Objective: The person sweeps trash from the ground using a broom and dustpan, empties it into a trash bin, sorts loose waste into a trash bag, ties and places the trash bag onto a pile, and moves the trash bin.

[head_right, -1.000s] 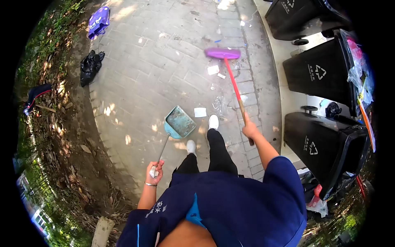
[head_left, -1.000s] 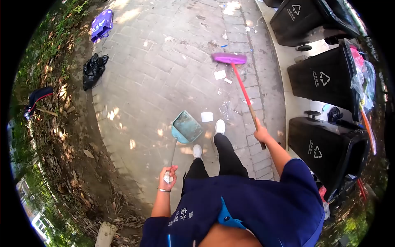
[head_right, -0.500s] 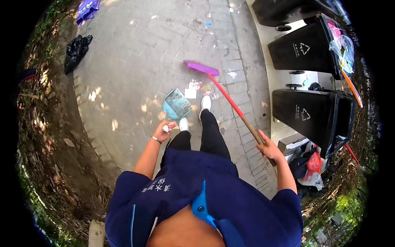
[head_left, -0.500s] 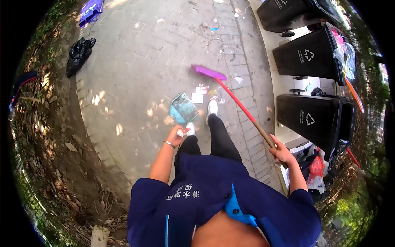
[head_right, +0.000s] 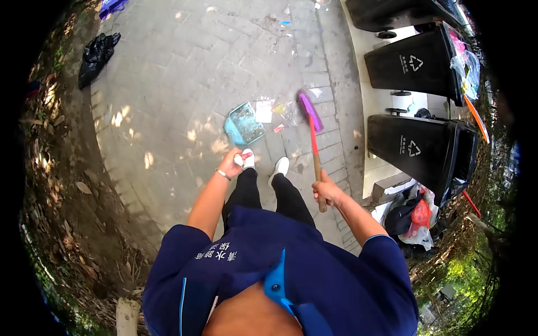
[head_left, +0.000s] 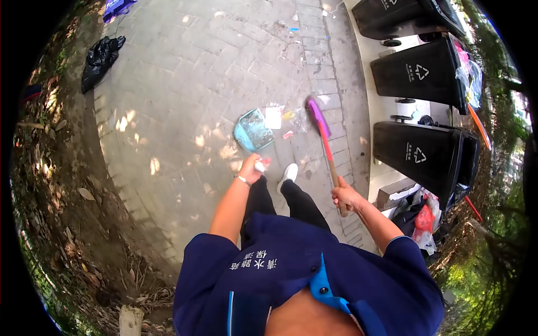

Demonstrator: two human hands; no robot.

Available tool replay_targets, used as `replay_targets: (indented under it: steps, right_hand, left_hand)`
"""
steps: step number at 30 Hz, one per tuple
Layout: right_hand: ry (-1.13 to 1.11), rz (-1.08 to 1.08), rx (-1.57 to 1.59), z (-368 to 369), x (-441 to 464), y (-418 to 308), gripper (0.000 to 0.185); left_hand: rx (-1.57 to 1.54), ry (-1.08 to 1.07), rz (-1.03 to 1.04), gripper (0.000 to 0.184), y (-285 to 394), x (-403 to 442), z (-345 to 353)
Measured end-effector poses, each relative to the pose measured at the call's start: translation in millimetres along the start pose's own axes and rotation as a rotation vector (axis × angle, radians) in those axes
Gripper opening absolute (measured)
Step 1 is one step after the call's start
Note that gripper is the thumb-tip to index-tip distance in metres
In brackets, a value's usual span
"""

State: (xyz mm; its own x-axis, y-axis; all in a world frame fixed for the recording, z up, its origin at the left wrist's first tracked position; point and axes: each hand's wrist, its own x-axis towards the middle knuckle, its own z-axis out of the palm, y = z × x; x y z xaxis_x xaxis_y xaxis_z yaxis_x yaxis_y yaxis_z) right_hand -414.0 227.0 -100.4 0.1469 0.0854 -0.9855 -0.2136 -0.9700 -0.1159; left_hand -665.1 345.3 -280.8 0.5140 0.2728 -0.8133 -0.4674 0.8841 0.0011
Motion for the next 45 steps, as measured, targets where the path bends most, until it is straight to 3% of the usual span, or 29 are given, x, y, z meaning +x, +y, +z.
replay_targets:
  steps: [3, 9, 10, 12, 16, 19, 23, 26, 30, 34, 36, 37, 38, 41, 45]
  right_hand:
    - [-0.092, 0.034, -0.123, 24.4, -31.3, 2.7, 0.074]
    - [-0.328, 0.032, -0.317, 37.5, -69.6, 7.4, 0.073]
    - [-0.355, 0.057, -0.219, 27.7, -78.0, 5.6, 0.072]
    - [-0.288, 0.025, -0.21, 1.4, -102.0, 0.9, 0.071]
    - [-0.143, -0.067, -0.211, -30.4, -125.7, -4.3, 0.065]
    - [-0.031, -0.282, -0.503, -20.7, -96.8, -25.8, 0.063]
    - [0.075, -0.498, -0.718, -17.2, 13.4, -49.0, 0.066]
    - [0.139, -0.436, -0.822, 20.2, 55.8, -46.9, 0.07]
    - [-0.066, -0.454, -0.873, 41.8, 45.6, 13.5, 0.076]
    - [-0.257, -0.282, -0.842, 18.3, -29.7, 40.4, 0.073]
    - [-0.411, -0.167, -0.509, -9.9, -44.0, 48.0, 0.07]
    - [-0.412, -0.178, -0.508, -18.8, -56.7, 49.7, 0.07]
    - [-0.397, -0.202, -0.503, -27.1, -71.3, 52.4, 0.069]
    - [-0.349, -0.219, -0.502, -61.2, -82.7, 83.7, 0.068]
    - [-0.127, -0.337, -0.516, -97.9, -78.6, 112.4, 0.063]
  left_hand:
    - [0.054, -0.058, -0.032, 0.015, -7.5, 16.1, -2.5]
    - [0.064, 0.013, -0.02, 0.014, -16.2, 10.8, 18.0]
    - [0.05, 0.011, -0.011, 0.014, -17.4, 7.6, 15.3]
    - [0.032, 0.008, 0.099, 0.013, -18.7, -4.2, 3.1]
    - [0.059, -0.004, 0.08, 0.01, -9.6, -52.5, -18.0]
    - [0.011, -0.021, 0.087, 0.009, -11.7, -65.7, -30.4]
    - [-0.084, 0.038, 0.126, 0.01, -9.5, -63.4, -35.5]
    - [-0.134, 0.009, 0.111, 0.01, 1.3, -55.6, -38.4]
    - [-0.161, 0.008, 0.135, 0.009, 11.7, -45.7, -33.9]
    - [-0.154, 0.055, 0.143, 0.008, 1.0, -39.7, -30.7]
    - [-0.189, 0.068, 0.165, 0.007, -5.6, -43.4, -29.0]
    - [-0.234, 0.093, 0.177, 0.007, -10.1, -46.6, -31.8]
    - [-0.264, -0.085, 0.186, 0.008, -12.2, -49.1, -45.3]
    - [-0.272, -0.134, 0.145, 0.008, -21.7, -66.1, -75.6]
    - [-0.211, 0.041, 0.123, 0.01, -36.0, -99.2, -96.6]
